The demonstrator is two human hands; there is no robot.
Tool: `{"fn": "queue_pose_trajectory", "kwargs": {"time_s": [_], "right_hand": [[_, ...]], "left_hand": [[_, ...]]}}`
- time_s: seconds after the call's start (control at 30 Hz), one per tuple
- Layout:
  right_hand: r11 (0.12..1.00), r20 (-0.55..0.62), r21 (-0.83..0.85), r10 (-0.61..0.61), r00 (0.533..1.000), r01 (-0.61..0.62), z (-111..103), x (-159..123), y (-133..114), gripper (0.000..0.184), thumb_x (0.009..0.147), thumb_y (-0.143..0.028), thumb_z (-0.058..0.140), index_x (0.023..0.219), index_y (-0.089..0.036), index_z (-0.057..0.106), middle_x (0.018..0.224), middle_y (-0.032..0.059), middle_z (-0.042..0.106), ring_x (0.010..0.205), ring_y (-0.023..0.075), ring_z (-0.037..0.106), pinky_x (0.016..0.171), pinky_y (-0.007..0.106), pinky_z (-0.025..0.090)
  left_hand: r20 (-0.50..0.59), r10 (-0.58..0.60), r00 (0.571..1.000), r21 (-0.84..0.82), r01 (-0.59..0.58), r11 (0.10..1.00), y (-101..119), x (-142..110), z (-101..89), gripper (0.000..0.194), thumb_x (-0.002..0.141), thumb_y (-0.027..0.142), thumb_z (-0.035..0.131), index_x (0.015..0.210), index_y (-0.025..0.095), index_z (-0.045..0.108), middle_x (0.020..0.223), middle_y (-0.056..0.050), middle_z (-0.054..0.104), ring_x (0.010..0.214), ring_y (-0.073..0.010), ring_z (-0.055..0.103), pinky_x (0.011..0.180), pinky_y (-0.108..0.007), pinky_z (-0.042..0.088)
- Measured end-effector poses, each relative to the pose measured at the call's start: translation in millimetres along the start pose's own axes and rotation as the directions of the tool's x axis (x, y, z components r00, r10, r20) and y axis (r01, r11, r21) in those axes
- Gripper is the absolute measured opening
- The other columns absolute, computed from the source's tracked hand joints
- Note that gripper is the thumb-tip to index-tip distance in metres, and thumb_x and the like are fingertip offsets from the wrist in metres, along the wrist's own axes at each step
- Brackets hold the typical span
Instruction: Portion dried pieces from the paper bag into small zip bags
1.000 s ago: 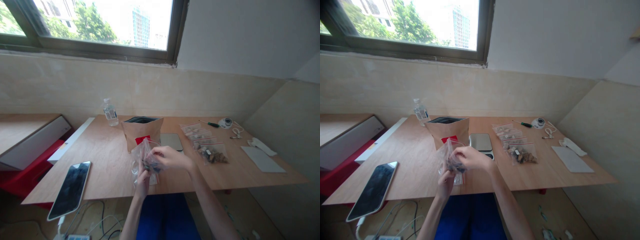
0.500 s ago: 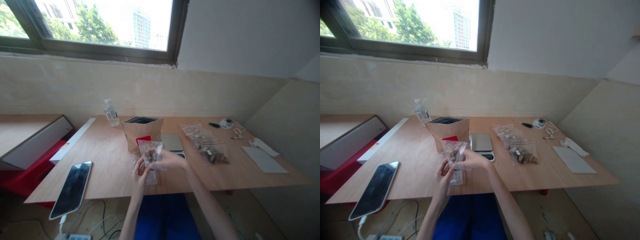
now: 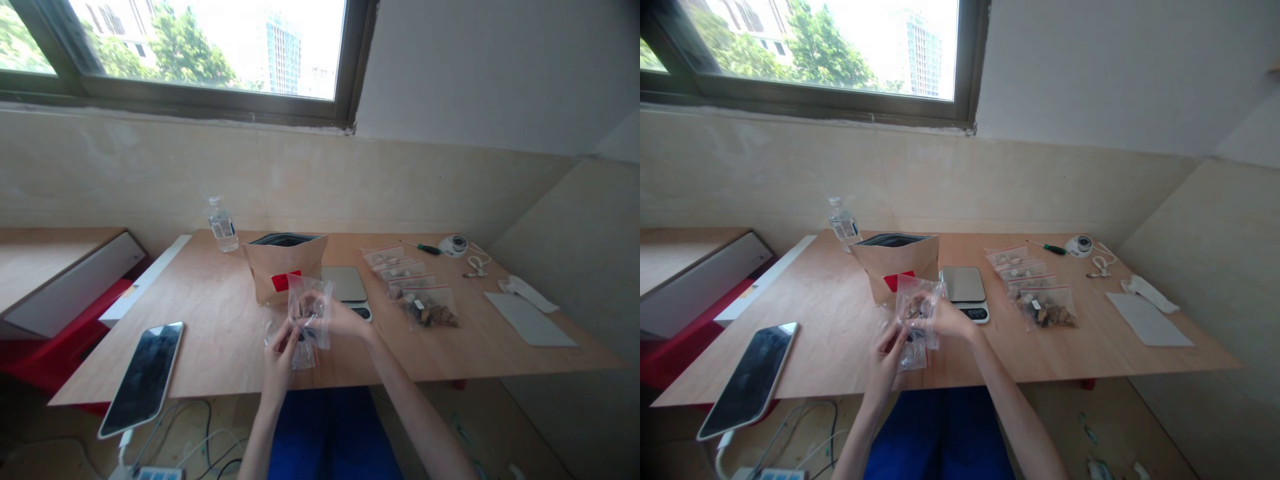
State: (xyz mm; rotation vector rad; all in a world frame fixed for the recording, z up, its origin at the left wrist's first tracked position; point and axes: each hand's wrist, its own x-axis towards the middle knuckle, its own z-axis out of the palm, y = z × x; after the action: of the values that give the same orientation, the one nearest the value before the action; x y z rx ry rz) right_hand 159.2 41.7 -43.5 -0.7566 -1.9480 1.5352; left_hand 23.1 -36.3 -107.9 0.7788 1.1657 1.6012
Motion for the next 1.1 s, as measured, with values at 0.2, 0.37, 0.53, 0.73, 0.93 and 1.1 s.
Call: {"fn": "queue_pose_trajectory", "kwargs": {"time_s": [0.2,0.37,0.53,0.73,0.93,1.1], "right_hand": [[0.999,-0.202,-0.041,0.013,0.979,-0.022,1.2,6.5,0.9,0.028,0.070,-0.037,0.071,0.085,-0.017,0.058,0.082,0.0015,0.062,0.079,0.0162,0.060,0.075,0.029,0.047],[0.995,-0.248,0.092,-0.010,0.969,0.033,0.8,9.1,5.5,0.023,0.070,-0.035,0.070,0.079,-0.016,0.059,0.075,-0.0001,0.061,0.072,0.0145,0.059,0.070,0.027,0.047],[1.000,-0.255,-0.011,-0.026,0.967,0.024,-8.0,-0.8,-6.3,0.014,0.074,-0.028,0.066,0.081,-0.017,0.060,0.073,-0.0012,0.061,0.068,0.0123,0.058,0.064,0.024,0.045],[0.961,-0.395,-0.241,-0.222,0.892,0.132,-29.3,12.8,-61.0,0.009,0.078,-0.025,0.061,0.083,-0.018,0.058,0.078,-0.0002,0.062,0.070,0.0122,0.059,0.066,0.024,0.045],[0.778,-0.347,-0.581,-0.503,0.792,0.240,-31.2,53.0,-101.7,0.004,0.085,-0.017,0.050,0.086,-0.020,0.053,0.079,0.0007,0.060,0.074,0.0136,0.057,0.071,0.024,0.044],[0.613,-0.175,-0.768,-0.478,0.861,0.185,-21.9,65.4,-101.1,0.016,0.088,-0.009,0.040,0.090,-0.018,0.053,0.092,0.0066,0.061,0.088,0.0171,0.056,0.079,0.028,0.040]], "left_hand": [[0.006,0.032,0.999,-0.033,-0.032,0.999,-3.9,-3.3,0.4,0.039,0.077,0.033,0.066,0.114,0.023,0.064,0.122,-0.006,0.063,0.118,-0.0242,0.054,0.101,-0.037,0.039],[-0.066,-0.061,0.996,-0.227,0.045,0.973,-14.7,-3.9,3.7,0.039,0.075,0.034,0.068,0.113,0.024,0.064,0.118,-0.005,0.064,0.113,-0.0212,0.057,0.095,-0.032,0.043],[-0.138,-0.128,0.982,-0.325,0.077,0.943,-11.4,-7.5,7.4,0.042,0.070,0.034,0.072,0.110,0.023,0.065,0.114,-0.005,0.065,0.107,-0.0182,0.060,0.084,-0.025,0.046],[-0.291,-0.134,0.947,-0.367,0.019,0.930,-6.3,-8.2,4.9,0.040,0.069,0.034,0.071,0.106,0.022,0.065,0.100,-0.002,0.069,0.088,-0.0126,0.063,0.071,-0.020,0.045],[-0.286,-0.118,0.951,-0.410,-0.011,0.912,-4.2,-8.7,4.9,0.040,0.070,0.032,0.070,0.109,0.023,0.063,0.096,-0.001,0.069,0.081,-0.0113,0.062,0.068,-0.021,0.045],[-0.269,-0.102,0.958,-0.380,-0.008,0.925,-5.5,-10.4,6.4,0.043,0.071,0.032,0.068,0.112,0.022,0.062,0.106,-0.003,0.067,0.085,-0.0125,0.062,0.067,-0.020,0.045]]}}
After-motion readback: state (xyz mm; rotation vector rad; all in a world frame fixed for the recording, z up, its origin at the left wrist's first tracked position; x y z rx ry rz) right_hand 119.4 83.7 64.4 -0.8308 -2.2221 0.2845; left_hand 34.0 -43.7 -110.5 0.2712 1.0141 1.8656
